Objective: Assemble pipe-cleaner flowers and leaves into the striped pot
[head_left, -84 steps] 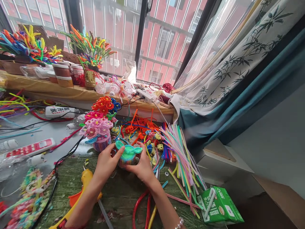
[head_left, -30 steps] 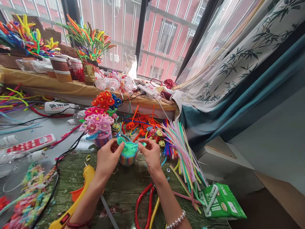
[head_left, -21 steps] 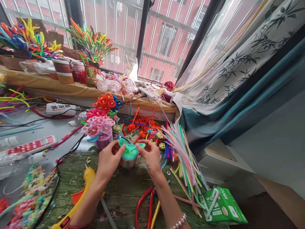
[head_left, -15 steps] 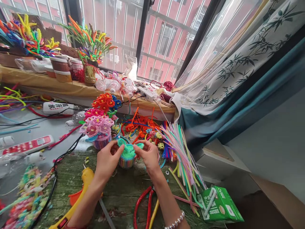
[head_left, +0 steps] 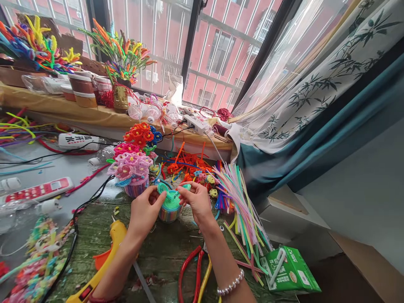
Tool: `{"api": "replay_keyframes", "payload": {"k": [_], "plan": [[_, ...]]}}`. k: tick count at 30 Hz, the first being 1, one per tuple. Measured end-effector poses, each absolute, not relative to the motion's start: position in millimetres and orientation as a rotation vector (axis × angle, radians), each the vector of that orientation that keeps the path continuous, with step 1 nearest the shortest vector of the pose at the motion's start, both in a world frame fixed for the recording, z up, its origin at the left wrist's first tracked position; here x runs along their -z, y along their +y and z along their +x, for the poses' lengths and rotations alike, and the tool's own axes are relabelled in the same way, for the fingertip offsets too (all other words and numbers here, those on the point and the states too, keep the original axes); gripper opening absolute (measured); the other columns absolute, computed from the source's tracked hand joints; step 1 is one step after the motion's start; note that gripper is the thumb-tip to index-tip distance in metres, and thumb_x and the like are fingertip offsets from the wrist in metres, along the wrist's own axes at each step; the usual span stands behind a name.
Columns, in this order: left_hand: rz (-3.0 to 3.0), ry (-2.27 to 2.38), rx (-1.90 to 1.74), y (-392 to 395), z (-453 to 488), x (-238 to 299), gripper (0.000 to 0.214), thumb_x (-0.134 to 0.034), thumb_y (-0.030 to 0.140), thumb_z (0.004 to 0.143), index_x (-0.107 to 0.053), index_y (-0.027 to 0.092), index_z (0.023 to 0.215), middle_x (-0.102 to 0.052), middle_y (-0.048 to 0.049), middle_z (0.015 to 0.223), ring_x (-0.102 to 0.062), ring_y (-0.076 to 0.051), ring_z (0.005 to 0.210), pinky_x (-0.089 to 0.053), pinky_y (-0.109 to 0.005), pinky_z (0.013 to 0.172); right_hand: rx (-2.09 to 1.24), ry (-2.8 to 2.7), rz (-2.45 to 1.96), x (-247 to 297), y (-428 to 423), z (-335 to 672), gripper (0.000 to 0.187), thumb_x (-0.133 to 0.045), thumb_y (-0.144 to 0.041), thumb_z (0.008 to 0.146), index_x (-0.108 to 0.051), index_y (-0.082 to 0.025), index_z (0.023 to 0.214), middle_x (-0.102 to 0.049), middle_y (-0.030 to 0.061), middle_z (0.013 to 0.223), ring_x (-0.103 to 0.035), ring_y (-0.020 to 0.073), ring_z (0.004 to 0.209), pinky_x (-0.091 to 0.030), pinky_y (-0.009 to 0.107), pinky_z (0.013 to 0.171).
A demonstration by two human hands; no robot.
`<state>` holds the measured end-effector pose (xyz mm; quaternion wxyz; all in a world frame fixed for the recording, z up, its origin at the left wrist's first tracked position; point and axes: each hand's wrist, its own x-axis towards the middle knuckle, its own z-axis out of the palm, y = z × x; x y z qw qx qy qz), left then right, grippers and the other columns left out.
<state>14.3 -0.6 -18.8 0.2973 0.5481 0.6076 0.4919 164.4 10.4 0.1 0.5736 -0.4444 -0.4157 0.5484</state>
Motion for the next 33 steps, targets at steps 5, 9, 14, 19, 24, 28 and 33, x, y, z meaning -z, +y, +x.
{"api": "replay_keyframes", "payload": {"k": [5, 9, 14, 19, 24, 28, 33], "plan": [[1.469, 1.614, -1.313, -1, 15, 19, 0.045, -0.054, 0.062, 0.071, -0.067, 0.020, 0.083, -0.067, -0.0025, 0.066, -0.059, -0.020, 0.062, -0.045, -0.032, 0.062, -1.293, -0.909, -1.035, 4, 9, 165, 0.040, -0.089, -0.044, 0.049, -0.071, -0.016, 0.070, -0.063, -0.0024, 0.046, -0.055, 0.0111, 0.037, -0.040, 0.020, 0.037], [1.472, 1.618, -1.313, -1, 15, 19, 0.044, -0.054, 0.061, 0.071, -0.066, 0.020, 0.081, -0.066, -0.0017, 0.065, -0.058, -0.020, 0.062, -0.044, -0.031, 0.061, -1.304, -0.881, -1.024, 4, 8, 165, 0.040, -0.089, -0.043, 0.049, -0.071, -0.015, 0.070, -0.063, -0.0023, 0.045, -0.055, 0.0102, 0.036, -0.039, 0.018, 0.036], [1.474, 1.617, -1.308, -1, 15, 19, 0.044, -0.054, 0.062, 0.071, -0.066, 0.021, 0.081, -0.068, -0.0023, 0.066, -0.059, -0.020, 0.062, -0.044, -0.031, 0.061, -1.309, -0.864, -1.015, 4, 8, 164, 0.039, -0.089, -0.041, 0.049, -0.072, -0.015, 0.071, -0.064, -0.0019, 0.046, -0.056, 0.0103, 0.036, -0.039, 0.018, 0.036], [1.474, 1.618, -1.305, 0, 15, 20, 0.044, -0.054, 0.062, 0.071, -0.066, 0.021, 0.082, -0.069, -0.0029, 0.067, -0.060, -0.020, 0.062, -0.044, -0.031, 0.062, -1.293, -0.852, -1.022, 7, 8, 163, 0.037, -0.089, -0.040, 0.049, -0.071, -0.015, 0.069, -0.063, -0.0022, 0.044, -0.055, 0.0101, 0.035, -0.039, 0.018, 0.035], [1.469, 1.622, -1.303, 1, 15, 20, 0.046, -0.054, 0.062, 0.070, -0.067, 0.020, 0.083, -0.069, -0.0031, 0.067, -0.060, -0.021, 0.062, -0.045, -0.032, 0.062, -1.284, -0.863, -1.031, 10, 7, 162, 0.034, -0.088, -0.037, 0.050, -0.071, -0.014, 0.069, -0.063, -0.0016, 0.044, -0.055, 0.0105, 0.034, -0.038, 0.018, 0.035], [1.464, 1.628, -1.301, 0, 15, 19, 0.045, -0.055, 0.062, 0.068, -0.067, 0.020, 0.082, -0.068, -0.0028, 0.066, -0.060, -0.021, 0.062, -0.045, -0.032, 0.062, -1.276, -0.859, -1.037, 12, 8, 164, 0.034, -0.087, -0.036, 0.050, -0.071, -0.014, 0.069, -0.063, -0.0013, 0.043, -0.054, 0.0105, 0.033, -0.037, 0.018, 0.034], [1.459, 1.633, -1.300, 0, 15, 19, 0.045, -0.055, 0.062, 0.067, -0.066, 0.021, 0.081, -0.068, -0.0029, 0.066, -0.060, -0.021, 0.063, -0.045, -0.033, 0.063, -1.271, -0.837, -1.017, 10, 9, 171, 0.035, -0.088, -0.038, 0.051, -0.071, -0.015, 0.071, -0.064, -0.0019, 0.046, -0.054, 0.0095, 0.035, -0.036, 0.017, 0.036]]}}
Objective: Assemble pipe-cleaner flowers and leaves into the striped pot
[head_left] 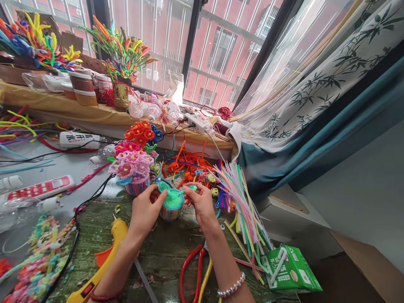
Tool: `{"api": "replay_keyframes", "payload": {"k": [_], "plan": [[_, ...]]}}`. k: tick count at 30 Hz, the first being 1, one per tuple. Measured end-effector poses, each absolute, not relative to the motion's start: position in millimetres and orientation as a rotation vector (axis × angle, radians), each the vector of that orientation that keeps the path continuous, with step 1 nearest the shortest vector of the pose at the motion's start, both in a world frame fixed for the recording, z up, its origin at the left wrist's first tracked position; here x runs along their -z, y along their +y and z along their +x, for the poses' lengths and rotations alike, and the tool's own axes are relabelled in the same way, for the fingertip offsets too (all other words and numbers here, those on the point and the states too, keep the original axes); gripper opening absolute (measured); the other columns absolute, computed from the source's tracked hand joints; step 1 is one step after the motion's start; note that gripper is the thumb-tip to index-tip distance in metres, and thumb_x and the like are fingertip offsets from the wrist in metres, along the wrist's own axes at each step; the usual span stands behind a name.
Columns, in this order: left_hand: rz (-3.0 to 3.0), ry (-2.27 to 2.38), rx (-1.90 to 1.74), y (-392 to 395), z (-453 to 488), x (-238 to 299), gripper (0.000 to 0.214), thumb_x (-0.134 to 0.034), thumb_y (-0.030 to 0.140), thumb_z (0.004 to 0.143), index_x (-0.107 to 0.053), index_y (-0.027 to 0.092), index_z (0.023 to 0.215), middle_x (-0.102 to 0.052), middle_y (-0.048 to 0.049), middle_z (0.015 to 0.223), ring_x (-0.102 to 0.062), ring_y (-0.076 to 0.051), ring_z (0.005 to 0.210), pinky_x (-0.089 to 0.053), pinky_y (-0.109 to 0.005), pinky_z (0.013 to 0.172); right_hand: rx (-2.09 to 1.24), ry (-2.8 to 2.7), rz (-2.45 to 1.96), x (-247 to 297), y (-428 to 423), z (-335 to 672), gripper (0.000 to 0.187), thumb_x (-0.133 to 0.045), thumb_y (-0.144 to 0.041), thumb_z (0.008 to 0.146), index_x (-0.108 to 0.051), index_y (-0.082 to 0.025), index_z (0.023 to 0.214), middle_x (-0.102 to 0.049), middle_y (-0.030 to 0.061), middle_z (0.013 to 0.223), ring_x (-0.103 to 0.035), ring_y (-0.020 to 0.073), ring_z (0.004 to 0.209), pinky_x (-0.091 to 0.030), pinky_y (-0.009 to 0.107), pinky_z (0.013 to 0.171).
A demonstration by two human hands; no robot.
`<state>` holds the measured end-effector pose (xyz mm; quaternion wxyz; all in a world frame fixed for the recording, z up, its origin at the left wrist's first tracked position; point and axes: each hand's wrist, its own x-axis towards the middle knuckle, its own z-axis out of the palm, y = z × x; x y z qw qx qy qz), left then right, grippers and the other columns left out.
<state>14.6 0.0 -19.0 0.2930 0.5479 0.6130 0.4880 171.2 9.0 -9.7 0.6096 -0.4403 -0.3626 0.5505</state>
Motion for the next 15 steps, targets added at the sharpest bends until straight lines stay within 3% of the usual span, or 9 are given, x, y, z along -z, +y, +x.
{"api": "replay_keyframes", "payload": {"k": [15], "plan": [[1.455, 1.623, -1.299, 0.7, 14.7, 19.1, 0.045, -0.056, 0.062, 0.066, -0.066, 0.021, 0.081, -0.069, -0.0038, 0.068, -0.062, -0.022, 0.064, -0.045, -0.033, 0.063, -1.329, -0.776, -0.984, 8.3, 5.4, 172.8, 0.038, -0.091, -0.039, 0.051, -0.072, -0.015, 0.073, -0.065, -0.0016, 0.048, -0.055, 0.0090, 0.037, -0.037, 0.017, 0.037]]}}
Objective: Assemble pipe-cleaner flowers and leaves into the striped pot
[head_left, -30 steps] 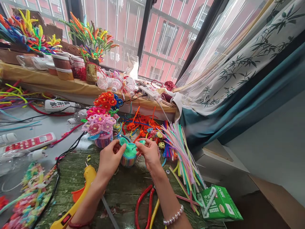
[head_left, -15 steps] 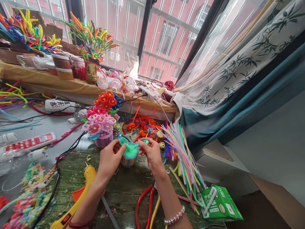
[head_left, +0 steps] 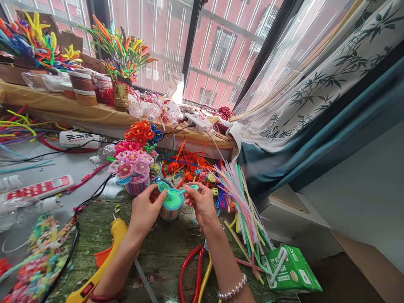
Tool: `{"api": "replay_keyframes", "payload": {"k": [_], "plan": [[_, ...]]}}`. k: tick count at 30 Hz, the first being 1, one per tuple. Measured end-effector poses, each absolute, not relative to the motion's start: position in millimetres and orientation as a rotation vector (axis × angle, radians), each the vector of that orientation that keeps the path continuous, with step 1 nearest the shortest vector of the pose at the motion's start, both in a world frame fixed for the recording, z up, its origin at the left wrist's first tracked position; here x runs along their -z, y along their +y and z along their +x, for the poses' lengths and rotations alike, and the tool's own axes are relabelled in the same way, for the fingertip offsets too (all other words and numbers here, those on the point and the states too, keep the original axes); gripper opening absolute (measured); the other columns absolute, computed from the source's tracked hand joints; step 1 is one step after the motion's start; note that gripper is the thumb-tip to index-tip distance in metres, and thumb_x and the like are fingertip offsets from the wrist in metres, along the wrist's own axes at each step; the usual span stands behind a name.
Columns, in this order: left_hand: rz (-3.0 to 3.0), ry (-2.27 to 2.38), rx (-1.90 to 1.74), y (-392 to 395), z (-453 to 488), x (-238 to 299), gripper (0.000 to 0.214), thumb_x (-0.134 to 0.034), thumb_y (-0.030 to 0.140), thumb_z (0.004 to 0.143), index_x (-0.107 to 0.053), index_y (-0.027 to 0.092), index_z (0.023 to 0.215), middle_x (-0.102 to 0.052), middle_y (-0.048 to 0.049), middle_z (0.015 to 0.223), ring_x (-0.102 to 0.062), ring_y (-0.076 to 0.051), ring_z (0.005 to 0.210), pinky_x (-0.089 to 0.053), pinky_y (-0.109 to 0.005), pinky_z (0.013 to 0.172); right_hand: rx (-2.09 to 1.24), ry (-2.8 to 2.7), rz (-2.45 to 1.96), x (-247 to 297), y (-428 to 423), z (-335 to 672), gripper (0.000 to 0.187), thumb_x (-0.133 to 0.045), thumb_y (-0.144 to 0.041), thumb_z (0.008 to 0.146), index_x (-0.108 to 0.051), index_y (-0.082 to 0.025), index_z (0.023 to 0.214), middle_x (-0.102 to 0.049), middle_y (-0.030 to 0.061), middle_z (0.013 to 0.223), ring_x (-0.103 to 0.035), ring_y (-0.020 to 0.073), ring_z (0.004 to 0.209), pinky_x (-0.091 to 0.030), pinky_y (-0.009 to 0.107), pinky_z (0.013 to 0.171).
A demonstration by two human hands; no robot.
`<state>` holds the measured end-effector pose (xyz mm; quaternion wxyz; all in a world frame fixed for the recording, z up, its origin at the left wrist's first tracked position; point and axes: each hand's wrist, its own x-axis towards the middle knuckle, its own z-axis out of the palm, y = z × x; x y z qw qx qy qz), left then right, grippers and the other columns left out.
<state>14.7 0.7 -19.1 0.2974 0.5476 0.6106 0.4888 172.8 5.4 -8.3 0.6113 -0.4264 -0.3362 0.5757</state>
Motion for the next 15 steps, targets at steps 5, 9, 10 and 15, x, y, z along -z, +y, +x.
{"api": "replay_keyframes", "payload": {"k": [5, 9, 10, 15], "plan": [[1.465, 1.612, -1.312, 0.3, 14.3, 17.8, 0.043, -0.056, 0.061, 0.068, -0.066, 0.021, 0.080, -0.069, -0.0028, 0.066, -0.061, -0.021, 0.062, -0.045, -0.032, 0.061, -1.317, -0.773, -0.995, 10.3, 5.3, 171.7, 0.038, -0.091, -0.039, 0.050, -0.071, -0.015, 0.071, -0.064, -0.0014, 0.047, -0.055, 0.0098, 0.037, -0.036, 0.018, 0.036], [1.474, 1.611, -1.322, -1.0, 14.2, 17.5, 0.042, -0.055, 0.061, 0.071, -0.066, 0.021, 0.080, -0.069, -0.0024, 0.066, -0.061, -0.020, 0.062, -0.045, -0.031, 0.061, -1.299, -0.785, -1.007, 10.4, 4.7, 171.6, 0.036, -0.090, -0.038, 0.051, -0.071, -0.015, 0.071, -0.065, -0.0014, 0.047, -0.055, 0.0100, 0.037, -0.036, 0.018, 0.036], [1.476, 1.612, -1.324, -1.2, 14.2, 17.8, 0.043, -0.055, 0.061, 0.071, -0.066, 0.021, 0.080, -0.069, -0.0023, 0.066, -0.060, -0.020, 0.061, -0.045, -0.031, 0.061, -1.293, -0.789, -1.011, 10.0, 4.5, 171.1, 0.035, -0.090, -0.038, 0.051, -0.071, -0.015, 0.070, -0.065, -0.0014, 0.046, -0.054, 0.0101, 0.036, -0.036, 0.018, 0.036], [1.475, 1.619, -1.321, -1.0, 13.8, 19.0, 0.042, -0.057, 0.061, 0.069, -0.066, 0.021, 0.079, -0.067, -0.0019, 0.065, -0.060, -0.020, 0.061, -0.044, -0.031, 0.060, -1.293, -0.797, -1.021, 7.8, 3.5, 167.1, 0.036, -0.090, -0.037, 0.050, -0.071, -0.015, 0.071, -0.063, -0.0019, 0.044, -0.054, 0.0102, 0.034, -0.036, 0.018, 0.035]]}}
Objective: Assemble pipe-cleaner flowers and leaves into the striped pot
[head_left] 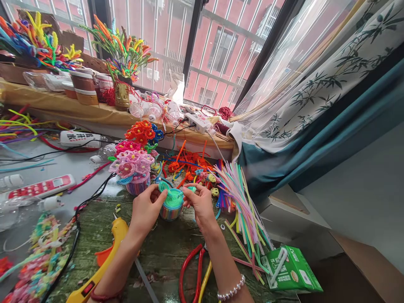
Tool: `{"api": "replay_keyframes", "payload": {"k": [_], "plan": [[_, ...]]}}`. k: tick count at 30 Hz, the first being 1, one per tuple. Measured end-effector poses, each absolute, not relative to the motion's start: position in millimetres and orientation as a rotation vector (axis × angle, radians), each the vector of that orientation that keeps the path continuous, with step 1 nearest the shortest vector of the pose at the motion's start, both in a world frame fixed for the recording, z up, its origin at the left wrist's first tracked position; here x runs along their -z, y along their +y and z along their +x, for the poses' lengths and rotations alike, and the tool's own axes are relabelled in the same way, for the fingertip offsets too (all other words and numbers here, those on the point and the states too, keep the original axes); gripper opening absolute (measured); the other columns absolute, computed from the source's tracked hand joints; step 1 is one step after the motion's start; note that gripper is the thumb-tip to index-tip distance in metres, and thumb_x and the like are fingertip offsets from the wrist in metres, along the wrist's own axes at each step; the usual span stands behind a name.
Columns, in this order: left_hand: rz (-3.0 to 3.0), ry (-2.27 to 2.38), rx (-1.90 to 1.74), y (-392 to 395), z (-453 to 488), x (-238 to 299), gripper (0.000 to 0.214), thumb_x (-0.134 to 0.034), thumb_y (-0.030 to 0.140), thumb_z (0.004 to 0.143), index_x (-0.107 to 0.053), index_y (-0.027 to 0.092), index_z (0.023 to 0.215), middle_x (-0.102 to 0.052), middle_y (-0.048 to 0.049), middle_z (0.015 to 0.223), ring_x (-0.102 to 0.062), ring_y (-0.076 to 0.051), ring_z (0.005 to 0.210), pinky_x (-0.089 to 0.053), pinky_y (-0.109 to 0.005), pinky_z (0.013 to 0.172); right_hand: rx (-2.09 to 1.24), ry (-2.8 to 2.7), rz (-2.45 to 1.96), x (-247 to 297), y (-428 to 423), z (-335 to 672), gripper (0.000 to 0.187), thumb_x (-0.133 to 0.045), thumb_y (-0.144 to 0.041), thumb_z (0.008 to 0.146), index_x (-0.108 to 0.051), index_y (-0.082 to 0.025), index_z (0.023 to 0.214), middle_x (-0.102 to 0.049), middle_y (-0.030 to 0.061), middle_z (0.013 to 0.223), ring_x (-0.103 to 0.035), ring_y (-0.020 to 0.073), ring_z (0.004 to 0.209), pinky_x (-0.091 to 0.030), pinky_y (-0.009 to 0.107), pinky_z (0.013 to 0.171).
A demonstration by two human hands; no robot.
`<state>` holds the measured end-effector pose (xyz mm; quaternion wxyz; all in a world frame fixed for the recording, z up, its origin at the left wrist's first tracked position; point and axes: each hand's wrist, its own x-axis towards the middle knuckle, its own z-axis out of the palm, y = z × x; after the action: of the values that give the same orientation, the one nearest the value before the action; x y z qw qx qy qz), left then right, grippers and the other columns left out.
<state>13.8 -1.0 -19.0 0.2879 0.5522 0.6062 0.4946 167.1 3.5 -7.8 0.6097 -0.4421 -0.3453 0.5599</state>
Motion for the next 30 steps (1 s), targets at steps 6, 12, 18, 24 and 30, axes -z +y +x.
{"api": "replay_keyframes", "payload": {"k": [6, 12, 18, 24, 30], "plan": [[1.473, 1.613, -1.314, -1, 14, 19, 0.043, -0.056, 0.061, 0.069, -0.066, 0.021, 0.080, -0.069, -0.0032, 0.067, -0.062, -0.021, 0.063, -0.046, -0.032, 0.062, -1.347, -0.765, -1.014, 9, 4, 168, 0.038, -0.091, -0.039, 0.048, -0.071, -0.014, 0.070, -0.063, -0.0021, 0.044, -0.053, 0.0088, 0.035, -0.036, 0.017, 0.036], [1.472, 1.612, -1.309, 0, 14, 20, 0.044, -0.055, 0.061, 0.070, -0.066, 0.021, 0.081, -0.070, -0.0040, 0.068, -0.063, -0.022, 0.064, -0.047, -0.032, 0.063, -1.383, -0.720, -0.998, 14, 5, 169, 0.037, -0.091, -0.036, 0.049, -0.070, -0.014, 0.070, -0.063, -0.0021, 0.047, -0.053, 0.0086, 0.038, -0.036, 0.017, 0.037], [1.477, 1.609, -1.306, 0, 14, 20, 0.042, -0.057, 0.060, 0.070, -0.066, 0.021, 0.081, -0.071, -0.0041, 0.069, -0.064, -0.022, 0.065, -0.047, -0.032, 0.063, -1.400, -0.716, -0.990, 20, 3, 166, 0.034, -0.089, -0.035, 0.051, -0.071, -0.014, 0.070, -0.064, -0.0014, 0.048, -0.055, 0.0087, 0.039, -0.038, 0.016, 0.039], [1.477, 1.607, -1.315, -1, 14, 21, 0.042, -0.057, 0.060, 0.070, -0.066, 0.021, 0.081, -0.071, -0.0040, 0.068, -0.063, -0.021, 0.063, -0.047, -0.031, 0.061, -1.360, -0.725, -1.001, 23, 4, 164, 0.037, -0.090, -0.037, 0.051, -0.069, -0.014, 0.071, -0.065, -0.0007, 0.048, -0.057, 0.0105, 0.038, -0.039, 0.018, 0.038], [1.475, 1.602, -1.315, 0, 14, 21, 0.044, -0.056, 0.060, 0.070, -0.067, 0.020, 0.082, -0.072, -0.0048, 0.069, -0.064, -0.022, 0.064, -0.048, -0.032, 0.063, -1.342, -0.767, -1.015, 22, 2, 165, 0.041, -0.090, -0.041, 0.051, -0.069, -0.014, 0.072, -0.065, -0.0002, 0.047, -0.057, 0.0109, 0.037, -0.039, 0.017, 0.037]]}}
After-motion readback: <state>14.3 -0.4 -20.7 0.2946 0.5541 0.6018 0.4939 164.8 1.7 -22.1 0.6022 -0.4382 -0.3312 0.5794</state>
